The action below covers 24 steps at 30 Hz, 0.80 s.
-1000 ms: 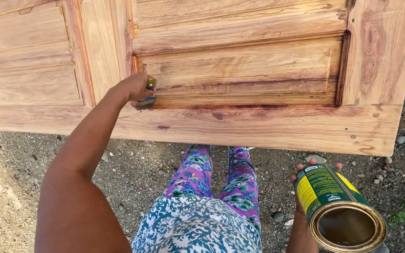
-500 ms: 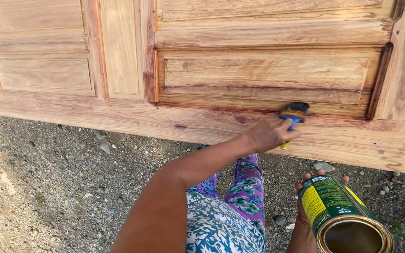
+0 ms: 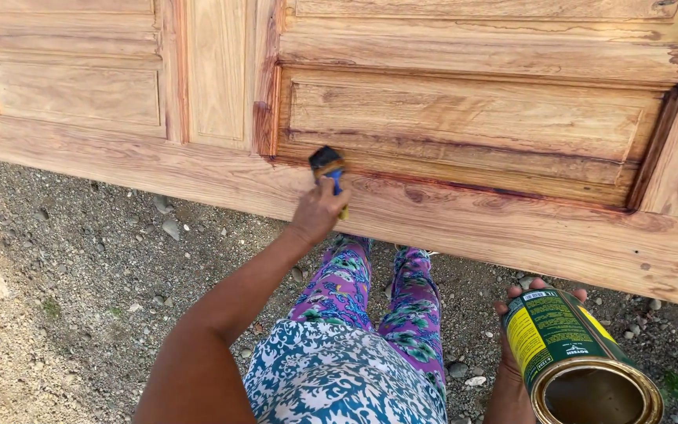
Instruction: The person applies wood stain to a wooden paneled door lying flat on gravel ground, holding the stain can in one hand and brushing the stain onto the door's panels and rails with a wide brush, reloading the brush from the can and working across different sections of the door.
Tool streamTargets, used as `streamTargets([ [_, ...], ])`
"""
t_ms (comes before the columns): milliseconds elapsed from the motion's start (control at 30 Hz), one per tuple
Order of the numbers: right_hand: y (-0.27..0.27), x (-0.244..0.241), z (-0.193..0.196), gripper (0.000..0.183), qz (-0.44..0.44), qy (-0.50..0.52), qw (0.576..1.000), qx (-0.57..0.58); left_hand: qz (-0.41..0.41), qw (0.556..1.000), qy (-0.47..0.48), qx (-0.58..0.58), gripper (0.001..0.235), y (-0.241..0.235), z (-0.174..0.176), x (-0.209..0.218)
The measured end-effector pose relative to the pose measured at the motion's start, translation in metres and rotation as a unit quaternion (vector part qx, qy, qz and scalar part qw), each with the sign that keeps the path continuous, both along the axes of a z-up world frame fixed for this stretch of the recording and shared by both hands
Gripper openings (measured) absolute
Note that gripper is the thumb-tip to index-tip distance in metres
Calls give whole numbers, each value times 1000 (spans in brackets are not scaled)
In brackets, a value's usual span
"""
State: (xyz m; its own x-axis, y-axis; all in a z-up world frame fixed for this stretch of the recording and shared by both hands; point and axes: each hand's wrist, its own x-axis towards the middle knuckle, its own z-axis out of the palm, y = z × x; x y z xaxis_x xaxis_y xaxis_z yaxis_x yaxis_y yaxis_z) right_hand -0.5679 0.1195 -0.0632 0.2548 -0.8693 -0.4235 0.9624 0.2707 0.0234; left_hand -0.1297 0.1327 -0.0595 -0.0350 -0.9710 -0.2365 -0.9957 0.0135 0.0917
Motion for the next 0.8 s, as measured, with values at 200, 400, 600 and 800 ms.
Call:
streamTargets([
  [200, 2, -18, -8, 29, 5, -9, 999, 51, -71, 968, 226, -87, 13, -73, -30, -169],
  [400, 4, -21, -10, 31, -12, 22, 997, 77, -162, 950, 254, -87, 21, -78, 8, -125],
  [600, -6, 2, -4, 32, 13, 36, 997, 73, -101, 991, 84, -22, 12, 14, 12, 59],
  [800, -22, 27, -7, 35, 47, 25, 995, 80, 99, 994, 47, -16, 19, 27, 60, 104],
])
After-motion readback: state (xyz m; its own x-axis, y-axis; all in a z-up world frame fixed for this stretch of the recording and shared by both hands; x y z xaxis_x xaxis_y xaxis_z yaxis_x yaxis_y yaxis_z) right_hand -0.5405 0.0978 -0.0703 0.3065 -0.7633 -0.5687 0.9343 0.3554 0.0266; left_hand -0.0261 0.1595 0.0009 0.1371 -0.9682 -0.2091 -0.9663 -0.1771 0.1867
